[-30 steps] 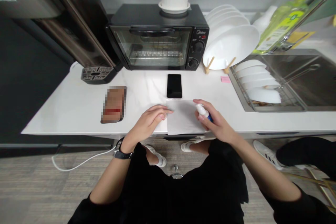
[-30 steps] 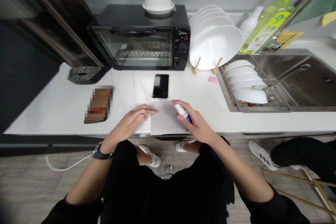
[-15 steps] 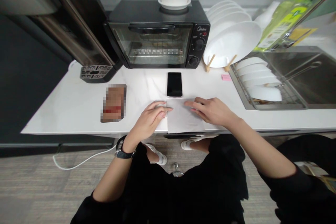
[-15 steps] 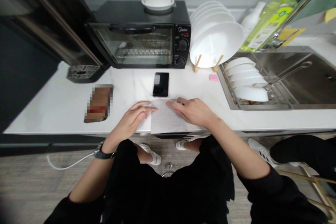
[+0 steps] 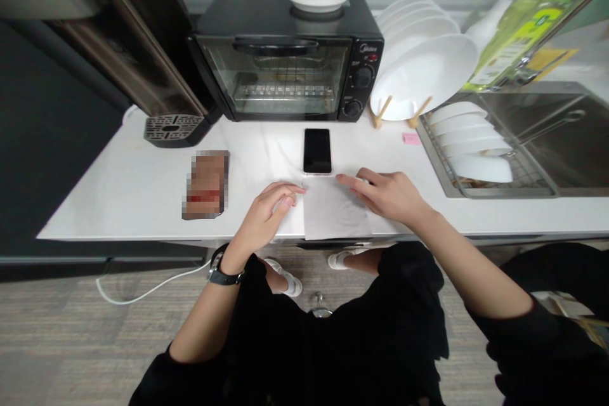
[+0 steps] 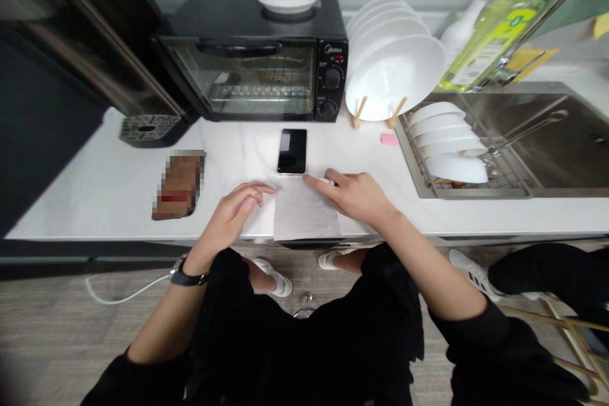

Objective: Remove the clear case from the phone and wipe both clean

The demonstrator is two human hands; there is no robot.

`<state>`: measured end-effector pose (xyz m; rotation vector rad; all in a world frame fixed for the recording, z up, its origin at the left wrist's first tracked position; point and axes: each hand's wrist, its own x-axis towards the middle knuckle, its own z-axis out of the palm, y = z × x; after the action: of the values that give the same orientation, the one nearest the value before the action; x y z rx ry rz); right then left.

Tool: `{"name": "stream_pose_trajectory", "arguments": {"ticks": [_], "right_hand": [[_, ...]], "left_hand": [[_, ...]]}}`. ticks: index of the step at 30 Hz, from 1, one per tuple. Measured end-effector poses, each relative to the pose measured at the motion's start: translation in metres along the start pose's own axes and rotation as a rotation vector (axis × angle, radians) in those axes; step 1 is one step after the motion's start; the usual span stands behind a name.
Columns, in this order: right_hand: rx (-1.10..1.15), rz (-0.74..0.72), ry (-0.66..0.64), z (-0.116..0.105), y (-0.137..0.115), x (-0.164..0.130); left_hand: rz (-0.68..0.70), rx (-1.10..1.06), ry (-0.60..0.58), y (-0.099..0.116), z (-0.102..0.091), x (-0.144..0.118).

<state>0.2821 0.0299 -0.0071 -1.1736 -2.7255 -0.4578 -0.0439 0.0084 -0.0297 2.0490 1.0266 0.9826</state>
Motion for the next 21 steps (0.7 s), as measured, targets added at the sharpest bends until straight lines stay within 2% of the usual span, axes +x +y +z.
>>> {"name": "stream_pose_trajectory", "arguments": {"ticks": [6, 9, 11, 13, 16, 19, 21], "right_hand": [[-0.022, -0.036, -0.071, 0.007, -0.003, 0.001], [0.000, 0.016, -0.029, -0.005, -0.011, -0.009], [0.092, 0.040, 0.013, -0.017, -0.024, -0.020], [0.237, 0.019, 0.027, -0.026, -0.040, -0.032], [0.424, 0.005, 0.070, -0.030, -0.061, -0.049], [0.517, 0.047, 0.119, -0.025, -0.072, -0.062], [0.545, 0.044, 0.101, -0.022, -0.076, -0.068]], "left_hand": [[0.003, 0.041, 0.037, -0.002, -0.002, 0.000], [-0.032, 0.094, 0.112, 0.005, 0.004, -0.005], [-0.052, 0.113, 0.149, 0.019, 0.011, -0.009], [-0.038, 0.103, 0.065, 0.036, 0.021, -0.011], [0.013, 0.069, 0.003, 0.060, 0.035, -0.009], [-0.007, -0.001, -0.064, 0.072, 0.047, -0.005], [-0.045, -0.021, -0.119, 0.074, 0.054, -0.004]]}}
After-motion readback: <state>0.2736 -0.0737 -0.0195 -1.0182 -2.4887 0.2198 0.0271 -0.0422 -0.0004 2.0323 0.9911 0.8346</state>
